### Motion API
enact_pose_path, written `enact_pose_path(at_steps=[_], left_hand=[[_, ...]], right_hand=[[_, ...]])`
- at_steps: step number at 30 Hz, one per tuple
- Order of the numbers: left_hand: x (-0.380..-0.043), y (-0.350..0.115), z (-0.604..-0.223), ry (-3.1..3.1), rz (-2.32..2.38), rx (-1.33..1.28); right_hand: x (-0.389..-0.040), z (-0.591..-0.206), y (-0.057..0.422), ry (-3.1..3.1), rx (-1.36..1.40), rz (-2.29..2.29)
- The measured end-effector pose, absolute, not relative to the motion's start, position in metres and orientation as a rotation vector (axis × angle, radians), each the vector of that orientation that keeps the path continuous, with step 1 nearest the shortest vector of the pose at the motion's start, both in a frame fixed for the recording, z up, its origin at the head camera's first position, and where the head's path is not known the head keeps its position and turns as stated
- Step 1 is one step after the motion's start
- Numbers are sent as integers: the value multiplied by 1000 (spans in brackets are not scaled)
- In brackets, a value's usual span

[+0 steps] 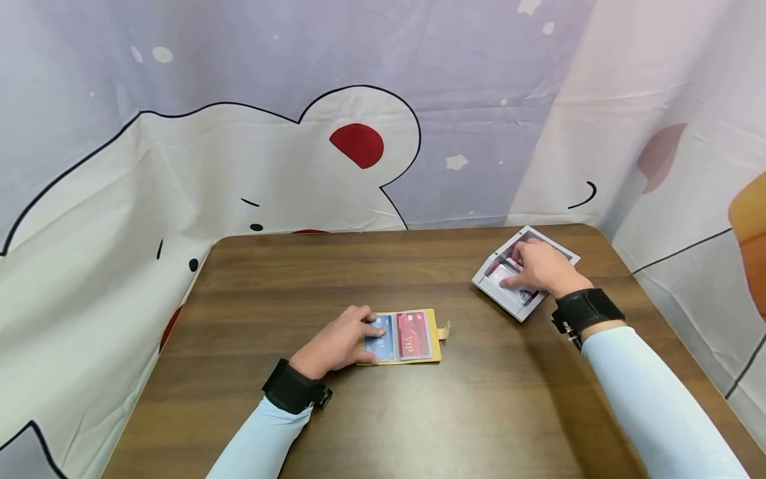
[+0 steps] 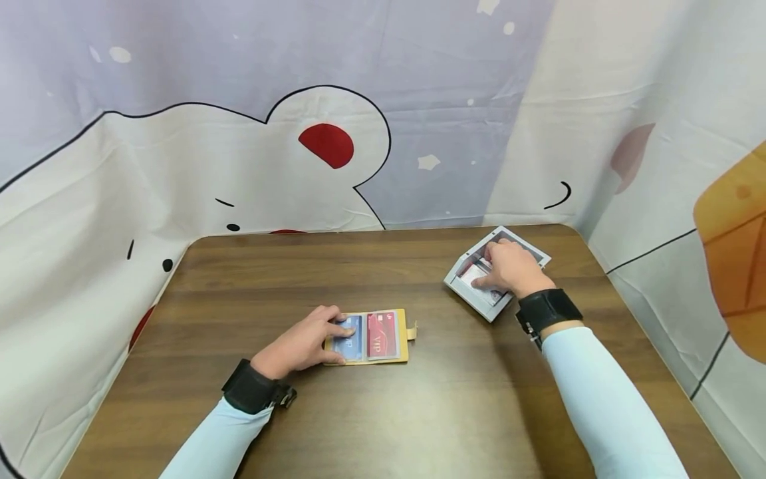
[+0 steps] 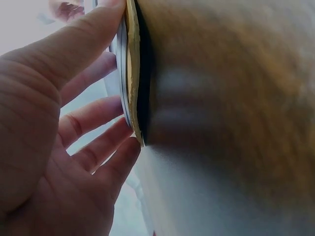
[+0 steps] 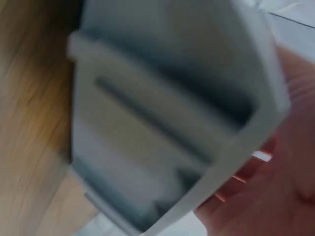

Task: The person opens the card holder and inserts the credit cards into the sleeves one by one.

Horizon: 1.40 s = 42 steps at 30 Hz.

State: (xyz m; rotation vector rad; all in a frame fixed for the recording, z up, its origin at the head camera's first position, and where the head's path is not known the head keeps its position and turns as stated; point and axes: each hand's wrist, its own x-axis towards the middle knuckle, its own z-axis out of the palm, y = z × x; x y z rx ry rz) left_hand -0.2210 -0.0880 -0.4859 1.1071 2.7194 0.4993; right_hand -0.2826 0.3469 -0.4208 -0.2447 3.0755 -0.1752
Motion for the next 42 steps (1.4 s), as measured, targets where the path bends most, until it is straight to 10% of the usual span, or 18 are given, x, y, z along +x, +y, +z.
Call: enact_pose_path(at_steps=[23,42], left_hand=[[-220,-89,-485,2717,529,1094],[-219,-36,-470,2855,358,1165]], right_hand=[[-289,-395,370,2943,-168,-545],[-231,-420,251,2257,19,-1521]])
